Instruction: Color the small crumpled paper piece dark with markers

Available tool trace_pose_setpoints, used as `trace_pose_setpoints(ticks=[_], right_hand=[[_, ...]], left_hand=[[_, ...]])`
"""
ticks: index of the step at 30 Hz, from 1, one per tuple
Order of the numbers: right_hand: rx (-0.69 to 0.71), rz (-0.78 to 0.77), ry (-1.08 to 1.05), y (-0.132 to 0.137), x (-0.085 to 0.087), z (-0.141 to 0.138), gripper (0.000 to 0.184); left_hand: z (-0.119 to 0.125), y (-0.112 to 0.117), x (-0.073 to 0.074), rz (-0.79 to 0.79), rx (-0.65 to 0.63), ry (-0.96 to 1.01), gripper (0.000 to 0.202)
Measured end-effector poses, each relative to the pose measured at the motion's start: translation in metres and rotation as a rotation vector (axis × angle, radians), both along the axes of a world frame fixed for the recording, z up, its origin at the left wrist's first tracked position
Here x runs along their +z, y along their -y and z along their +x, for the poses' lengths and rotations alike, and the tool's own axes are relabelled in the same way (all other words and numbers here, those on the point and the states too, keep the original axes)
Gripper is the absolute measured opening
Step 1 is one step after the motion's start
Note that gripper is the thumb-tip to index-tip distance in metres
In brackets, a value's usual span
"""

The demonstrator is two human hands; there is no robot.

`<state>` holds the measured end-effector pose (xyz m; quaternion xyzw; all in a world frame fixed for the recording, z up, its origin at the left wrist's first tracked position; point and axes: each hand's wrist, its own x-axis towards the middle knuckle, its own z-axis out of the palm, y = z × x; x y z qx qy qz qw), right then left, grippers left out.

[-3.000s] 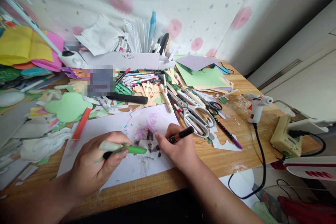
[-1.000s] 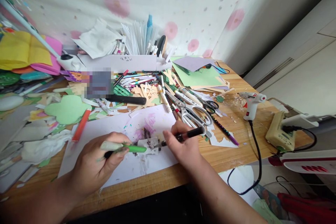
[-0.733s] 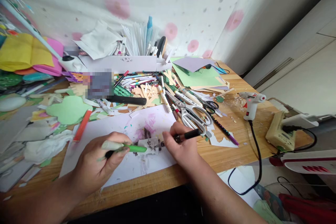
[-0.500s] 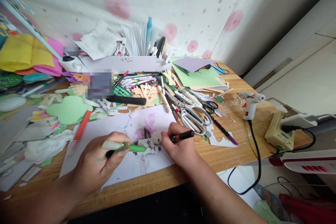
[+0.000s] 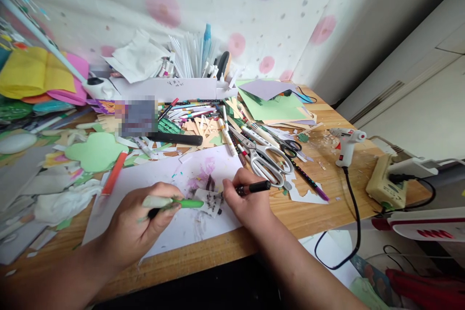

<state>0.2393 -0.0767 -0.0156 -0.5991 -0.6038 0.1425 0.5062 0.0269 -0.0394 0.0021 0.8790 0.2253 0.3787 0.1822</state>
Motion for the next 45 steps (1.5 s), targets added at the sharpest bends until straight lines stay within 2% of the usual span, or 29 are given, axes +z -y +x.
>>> trace_pose_setpoints(ticks=[6, 11, 14, 17, 19, 22, 23, 25, 28, 31, 33, 36, 38, 40, 43, 45], right_hand=[[-0.030, 0.034, -0.043, 0.001, 0.000, 0.000, 0.028], [0.011, 0.013, -0.090, 0.001, -0.002, 0.002, 0.028], [0.000, 0.025, -0.305, 0.002, -0.007, 0.004, 0.026], [0.102, 0.015, -0.592, 0.003, -0.010, 0.006, 0.016], [0.238, 0.030, -0.689, 0.004, -0.007, 0.005, 0.010], [0.497, 0.104, -0.714, 0.009, 0.003, 0.002, 0.029], [0.562, 0.103, -0.703, 0.012, 0.006, 0.000, 0.034], [0.596, 0.027, -0.648, 0.019, 0.013, -0.004, 0.029], [0.508, -0.043, -0.425, 0.028, 0.018, -0.014, 0.020], [0.513, 0.066, -0.167, 0.029, 0.022, -0.025, 0.028], [0.528, 0.157, -0.080, 0.027, 0.025, -0.030, 0.034], [0.507, 0.222, -0.088, 0.026, 0.026, -0.033, 0.035], [0.484, 0.209, -0.195, 0.027, 0.026, -0.033, 0.031], [0.453, 0.176, -0.404, 0.028, 0.027, -0.030, 0.021], [0.422, 0.187, -0.737, 0.024, 0.037, -0.027, 0.005], [0.417, 0.172, -0.805, 0.018, 0.047, -0.025, 0.008]], left_hand=[[-0.001, 0.001, -0.001, -0.016, -0.004, 0.005, 0.001], [-0.002, 0.001, -0.001, -0.046, 0.010, 0.000, 0.002], [0.000, 0.000, 0.002, -0.136, 0.045, 0.030, 0.007], [0.002, 0.000, 0.007, -0.336, 0.101, 0.066, 0.010], [0.004, -0.001, 0.008, -0.510, 0.130, 0.124, 0.011], [0.006, -0.004, 0.007, -0.928, 0.165, 0.352, 0.016], [0.007, -0.005, 0.006, -1.089, 0.181, 0.463, 0.018], [0.008, -0.008, 0.006, -1.320, 0.228, 0.652, 0.021], [0.010, -0.012, 0.008, -1.440, 0.283, 0.745, 0.024], [0.012, -0.012, 0.011, -1.508, 0.311, 0.794, 0.022], [0.012, -0.012, 0.012, -1.523, 0.315, 0.811, 0.021], [0.012, -0.011, 0.010, -1.512, 0.308, 0.810, 0.023], [0.010, -0.011, 0.008, -1.365, 0.292, 0.733, 0.026], [0.008, -0.010, 0.008, -1.156, 0.274, 0.626, 0.024], [0.004, -0.004, 0.011, -0.938, 0.268, 0.519, 0.009], [0.002, 0.001, 0.014, -0.718, 0.278, 0.379, 0.004]])
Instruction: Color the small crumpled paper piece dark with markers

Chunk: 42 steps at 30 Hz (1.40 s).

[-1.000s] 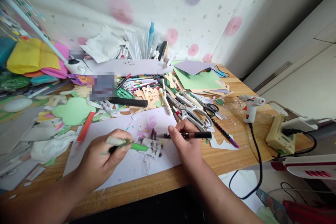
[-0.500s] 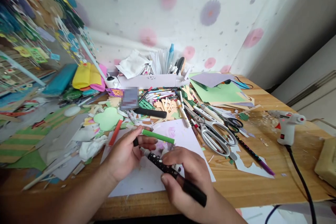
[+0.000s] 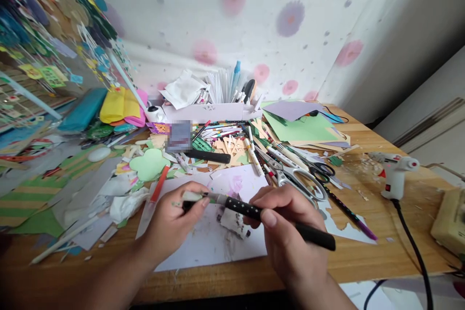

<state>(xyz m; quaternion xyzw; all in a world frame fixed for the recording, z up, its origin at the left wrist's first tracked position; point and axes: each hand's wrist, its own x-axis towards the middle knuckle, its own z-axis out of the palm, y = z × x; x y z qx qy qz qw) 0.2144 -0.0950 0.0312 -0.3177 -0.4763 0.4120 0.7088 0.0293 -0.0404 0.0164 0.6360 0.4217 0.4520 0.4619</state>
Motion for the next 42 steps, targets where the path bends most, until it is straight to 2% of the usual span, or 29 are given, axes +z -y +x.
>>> trace_pose_setpoints(ticks=[3, 5, 7, 9, 11, 13, 17, 20, 26, 29, 31, 32, 34, 37, 40, 42], right_hand=[[0.098, -0.040, 0.060, -0.006, 0.013, 0.002, 0.009], [0.158, -0.047, 0.113, -0.005, 0.017, 0.003, 0.010], [0.157, -0.035, 0.178, 0.000, 0.019, 0.003, 0.011], [0.099, 0.004, 0.325, 0.005, 0.021, 0.001, 0.008], [0.008, 0.095, 0.512, 0.009, 0.023, -0.004, 0.006], [-0.054, 0.194, 0.644, 0.010, 0.027, -0.009, 0.013], [-0.041, 0.199, 0.786, 0.007, 0.030, -0.018, 0.016], [-0.050, 0.153, 0.800, 0.005, 0.023, -0.022, 0.011], [-0.054, 0.139, 0.587, 0.001, -0.002, -0.032, 0.013], [0.092, -0.013, 0.556, 0.005, -0.003, -0.029, 0.003], [0.285, -0.107, 0.539, 0.008, 0.000, -0.023, 0.022], [0.374, -0.113, 0.533, 0.009, 0.002, -0.018, 0.026], [0.505, -0.077, 0.542, 0.010, 0.004, -0.007, 0.020], [0.575, -0.044, 0.384, 0.012, -0.001, 0.015, 0.021], [0.589, -0.107, 0.220, 0.013, -0.014, 0.035, 0.026], [0.552, -0.126, 0.184, 0.013, -0.024, 0.045, 0.024]], left_hand=[[-0.002, 0.006, 0.006, 0.321, -0.045, -0.295, 0.013], [-0.004, 0.008, 0.009, 0.416, -0.073, -0.389, 0.018], [-0.006, 0.007, 0.010, 0.456, -0.080, -0.439, 0.020], [-0.008, 0.006, 0.010, 0.471, -0.074, -0.469, 0.019], [-0.009, 0.005, 0.008, 0.484, -0.065, -0.493, 0.017], [-0.009, 0.006, 0.007, 0.517, -0.052, -0.511, 0.015], [-0.010, 0.008, 0.006, 0.597, -0.069, -0.545, 0.017], [-0.011, 0.010, 0.005, 0.628, -0.064, -0.592, 0.017], [-0.011, 0.008, 0.004, 0.768, 0.061, -0.618, 0.017], [-0.013, 0.002, 0.003, 0.807, 0.156, -0.598, 0.022], [-0.016, -0.002, 0.003, 0.816, 0.191, -0.588, 0.025], [-0.017, -0.004, 0.002, 0.825, 0.186, -0.572, 0.026], [-0.018, -0.007, 0.002, 0.850, 0.169, -0.520, 0.025], [-0.020, -0.008, 0.001, 0.770, 0.216, -0.443, 0.017], [-0.020, -0.008, -0.001, 0.488, 0.257, -0.268, 0.004], [-0.019, -0.007, -0.001, 0.322, 0.213, -0.123, 0.014]])
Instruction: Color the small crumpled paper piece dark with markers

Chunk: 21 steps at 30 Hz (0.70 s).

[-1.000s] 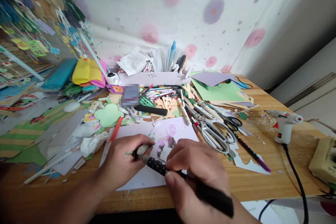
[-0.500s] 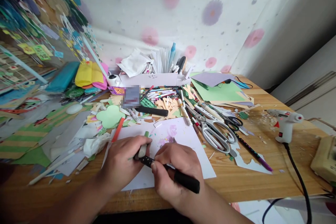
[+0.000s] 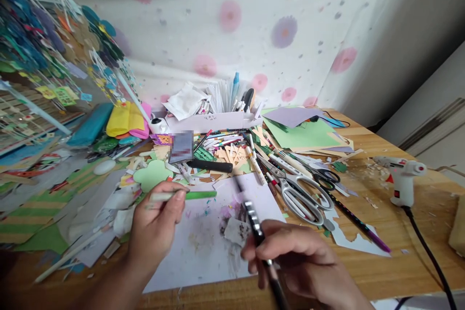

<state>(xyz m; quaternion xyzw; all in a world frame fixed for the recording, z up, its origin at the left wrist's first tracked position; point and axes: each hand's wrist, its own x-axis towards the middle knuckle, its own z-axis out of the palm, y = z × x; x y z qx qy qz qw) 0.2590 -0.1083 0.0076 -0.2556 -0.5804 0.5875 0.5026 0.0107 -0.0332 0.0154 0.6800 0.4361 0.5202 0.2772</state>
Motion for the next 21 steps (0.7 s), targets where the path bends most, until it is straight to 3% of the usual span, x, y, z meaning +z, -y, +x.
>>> trace_pose_setpoints(ticks=[5, 9, 13, 15, 19, 21], right_hand=[[-0.415, 0.013, 0.075, -0.011, -0.012, -0.010, 0.016], [-0.443, 0.077, -0.083, -0.023, -0.003, -0.044, 0.062], [-0.542, 0.108, -0.159, -0.030, 0.004, -0.071, 0.086], [-0.523, 0.073, -0.142, -0.032, 0.003, -0.075, 0.073], [-0.421, 0.014, -0.145, -0.034, -0.002, -0.068, 0.008], [-0.435, 0.012, -0.179, -0.033, -0.005, -0.063, 0.005]], left_hand=[[0.012, 0.011, 0.003, -0.158, -0.331, 0.023, 0.021], [0.023, 0.020, 0.003, -0.205, -0.530, -0.039, 0.029], [0.026, 0.022, 0.001, -0.155, -0.527, -0.091, 0.030], [0.025, 0.022, 0.001, -0.065, -0.456, -0.140, 0.021], [0.022, 0.020, 0.004, 0.059, -0.393, -0.200, 0.012], [0.023, 0.020, 0.005, 0.041, -0.395, -0.180, 0.009]])
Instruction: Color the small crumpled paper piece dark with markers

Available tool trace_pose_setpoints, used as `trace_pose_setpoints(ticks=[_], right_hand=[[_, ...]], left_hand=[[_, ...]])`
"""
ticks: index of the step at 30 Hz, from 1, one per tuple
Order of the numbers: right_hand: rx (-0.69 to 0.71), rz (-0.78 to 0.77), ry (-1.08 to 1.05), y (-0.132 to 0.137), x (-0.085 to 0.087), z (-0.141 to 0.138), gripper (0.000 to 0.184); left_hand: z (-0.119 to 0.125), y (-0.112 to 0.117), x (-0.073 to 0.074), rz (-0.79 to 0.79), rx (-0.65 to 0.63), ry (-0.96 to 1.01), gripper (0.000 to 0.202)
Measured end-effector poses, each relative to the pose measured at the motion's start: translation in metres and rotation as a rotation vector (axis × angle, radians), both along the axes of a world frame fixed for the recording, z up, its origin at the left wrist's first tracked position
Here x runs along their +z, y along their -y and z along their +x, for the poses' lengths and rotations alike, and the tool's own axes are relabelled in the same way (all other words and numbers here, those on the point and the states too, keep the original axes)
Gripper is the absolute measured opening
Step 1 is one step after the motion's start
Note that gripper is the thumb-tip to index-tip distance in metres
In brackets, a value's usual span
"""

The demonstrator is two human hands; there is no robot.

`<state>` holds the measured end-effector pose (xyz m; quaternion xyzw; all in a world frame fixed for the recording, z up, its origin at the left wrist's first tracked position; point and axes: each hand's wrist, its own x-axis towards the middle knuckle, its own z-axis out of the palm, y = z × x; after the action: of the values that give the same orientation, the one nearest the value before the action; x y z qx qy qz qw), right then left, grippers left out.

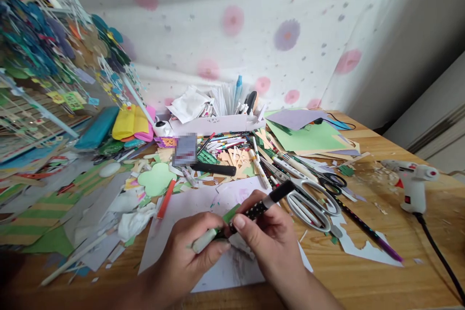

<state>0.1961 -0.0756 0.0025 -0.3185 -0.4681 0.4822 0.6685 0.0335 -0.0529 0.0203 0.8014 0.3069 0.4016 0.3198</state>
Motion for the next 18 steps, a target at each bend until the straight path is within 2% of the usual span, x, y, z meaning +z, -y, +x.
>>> trace_pose_setpoints(ticks=[5, 11, 14, 18], right_hand=[[0.010, -0.116, -0.071, 0.008, -0.003, 0.003, 0.013], [0.218, -0.195, -0.097, 0.007, 0.004, 0.009, 0.026], [0.189, -0.195, -0.040, 0.007, 0.008, 0.011, 0.024], [0.105, -0.160, -0.010, 0.008, 0.008, 0.008, 0.020]], left_hand=[[0.002, -0.001, 0.002, -0.003, -0.032, 0.073, 0.015], [-0.001, -0.003, 0.004, 0.227, -0.053, 0.059, 0.014], [-0.001, -0.004, 0.006, 0.265, -0.050, 0.031, 0.013], [-0.004, -0.005, 0.005, 0.134, -0.123, 0.088, 0.013]])
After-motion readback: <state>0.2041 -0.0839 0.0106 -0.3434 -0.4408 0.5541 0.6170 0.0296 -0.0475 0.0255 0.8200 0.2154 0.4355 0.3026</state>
